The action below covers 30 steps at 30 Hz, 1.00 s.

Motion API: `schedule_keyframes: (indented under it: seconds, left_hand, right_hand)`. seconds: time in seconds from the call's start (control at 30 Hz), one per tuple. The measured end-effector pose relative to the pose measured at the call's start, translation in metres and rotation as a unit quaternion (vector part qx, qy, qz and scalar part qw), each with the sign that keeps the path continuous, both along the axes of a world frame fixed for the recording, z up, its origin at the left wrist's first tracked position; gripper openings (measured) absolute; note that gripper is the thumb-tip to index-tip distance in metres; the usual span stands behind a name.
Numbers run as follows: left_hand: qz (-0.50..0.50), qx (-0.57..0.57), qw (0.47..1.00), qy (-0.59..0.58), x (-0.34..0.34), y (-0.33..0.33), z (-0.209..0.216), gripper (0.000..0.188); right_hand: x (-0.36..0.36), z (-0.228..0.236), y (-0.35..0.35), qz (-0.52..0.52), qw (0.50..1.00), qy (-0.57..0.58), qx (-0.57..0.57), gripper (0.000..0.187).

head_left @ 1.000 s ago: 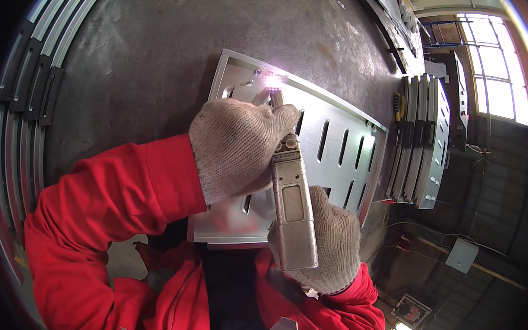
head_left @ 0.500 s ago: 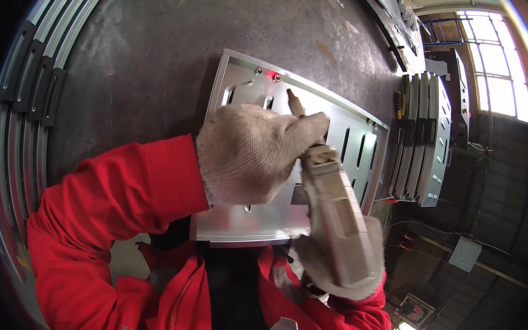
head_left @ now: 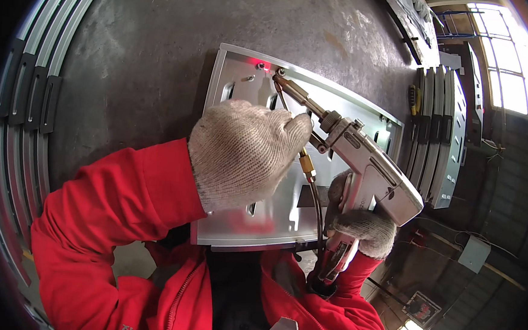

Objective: Performing spot welding on metal sheets using a handheld welding gun.

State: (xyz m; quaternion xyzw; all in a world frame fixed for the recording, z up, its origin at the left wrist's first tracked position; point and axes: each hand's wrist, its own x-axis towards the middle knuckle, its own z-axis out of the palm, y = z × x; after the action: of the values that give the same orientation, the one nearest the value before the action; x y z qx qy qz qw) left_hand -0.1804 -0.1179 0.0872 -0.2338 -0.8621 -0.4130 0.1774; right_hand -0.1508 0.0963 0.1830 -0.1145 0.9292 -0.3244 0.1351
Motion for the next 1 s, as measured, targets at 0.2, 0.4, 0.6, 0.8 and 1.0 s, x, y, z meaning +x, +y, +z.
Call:
schedule_keyframes:
  seconds: [0.2, 0.4, 0.6, 0.8, 1.0]
  left_hand:
    - [0.014, -0.027, 1.0, -0.007, -0.001, -0.002, 0.002, 0.023]
    - [0.008, -0.033, 0.999, -0.025, -0.002, -0.004, 0.003, 0.026]
    - [0.007, -0.027, 1.0, -0.002, -0.003, -0.004, 0.0, 0.03]
    - [0.01, -0.024, 1.0, -0.005, -0.003, -0.005, 0.0, 0.031]
    - [0.011, -0.016, 1.0, -0.004, -0.004, -0.004, -0.003, 0.03]
  right_hand:
    - [-0.006, -0.007, 0.012, 0.007, 1.0, 0.021, 0.009, 0.043]
    - [-0.006, -0.014, 0.017, 0.017, 0.999, 0.045, 0.019, 0.042]
    - [0.0, -0.02, 0.024, 0.028, 0.997, 0.071, 0.03, 0.041]
    - [-0.001, -0.025, 0.03, 0.041, 0.994, 0.097, 0.041, 0.04]
    - [0.002, -0.03, 0.038, 0.052, 0.99, 0.123, 0.053, 0.039]
